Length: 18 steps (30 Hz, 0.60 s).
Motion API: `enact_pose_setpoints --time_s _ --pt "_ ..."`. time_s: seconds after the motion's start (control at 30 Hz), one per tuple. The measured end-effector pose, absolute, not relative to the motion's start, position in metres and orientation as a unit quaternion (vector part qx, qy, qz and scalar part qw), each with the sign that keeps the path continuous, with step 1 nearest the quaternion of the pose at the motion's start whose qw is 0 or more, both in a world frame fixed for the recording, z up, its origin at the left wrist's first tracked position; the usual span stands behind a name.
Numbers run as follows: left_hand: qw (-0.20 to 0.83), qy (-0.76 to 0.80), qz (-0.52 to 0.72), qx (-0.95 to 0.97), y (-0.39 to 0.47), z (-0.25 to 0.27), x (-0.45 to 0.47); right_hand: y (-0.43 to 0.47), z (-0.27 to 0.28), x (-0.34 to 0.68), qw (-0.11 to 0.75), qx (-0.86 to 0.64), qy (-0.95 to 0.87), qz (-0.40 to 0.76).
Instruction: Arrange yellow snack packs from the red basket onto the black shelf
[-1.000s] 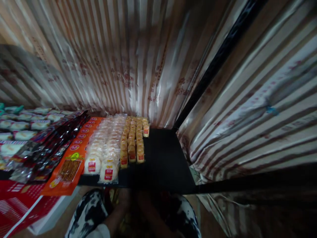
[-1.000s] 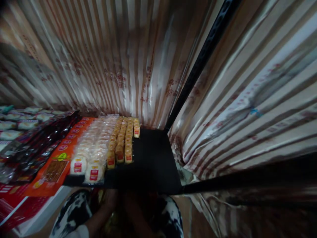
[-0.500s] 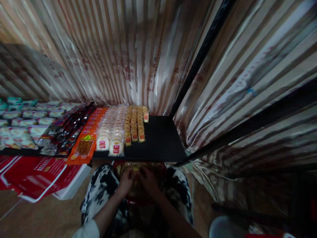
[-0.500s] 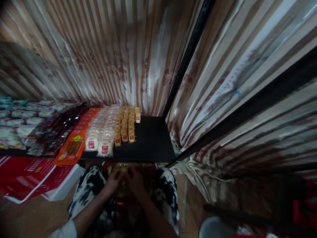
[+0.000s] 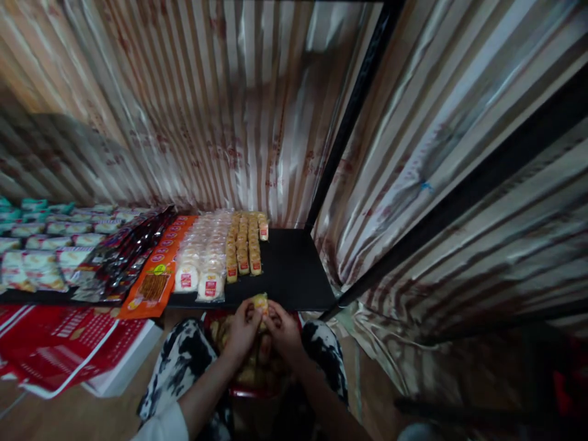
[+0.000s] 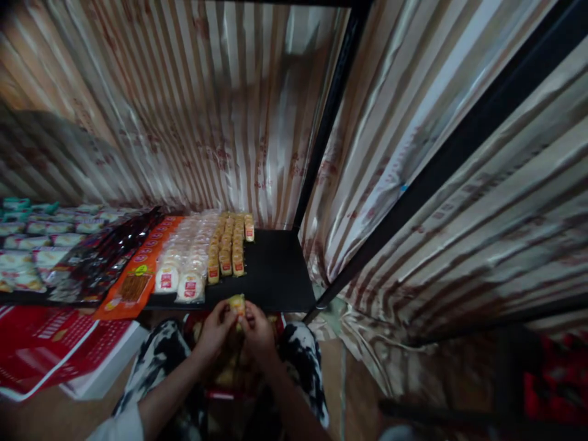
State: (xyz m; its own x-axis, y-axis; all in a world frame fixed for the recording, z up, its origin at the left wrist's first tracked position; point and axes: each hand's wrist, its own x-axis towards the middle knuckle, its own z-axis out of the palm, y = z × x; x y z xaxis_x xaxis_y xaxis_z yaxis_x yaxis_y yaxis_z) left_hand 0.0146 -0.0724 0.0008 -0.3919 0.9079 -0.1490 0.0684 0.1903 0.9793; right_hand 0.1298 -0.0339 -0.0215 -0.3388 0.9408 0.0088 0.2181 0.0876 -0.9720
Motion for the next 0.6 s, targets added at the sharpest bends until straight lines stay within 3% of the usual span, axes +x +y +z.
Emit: enact_pose_setpoints --time_s 0.27,0.6 --pt "0.250 0.684 0.545 0.415 -0.027 0.018 0.044 0.037 -0.014 0.135 0.438 -0.483 -0.607 0.454" --pt "0.388 0.658 0.554 0.330 0.071 0.006 0.061 0.138 -0.021 0.104 0.460 -0.502 -0.607 0.410"
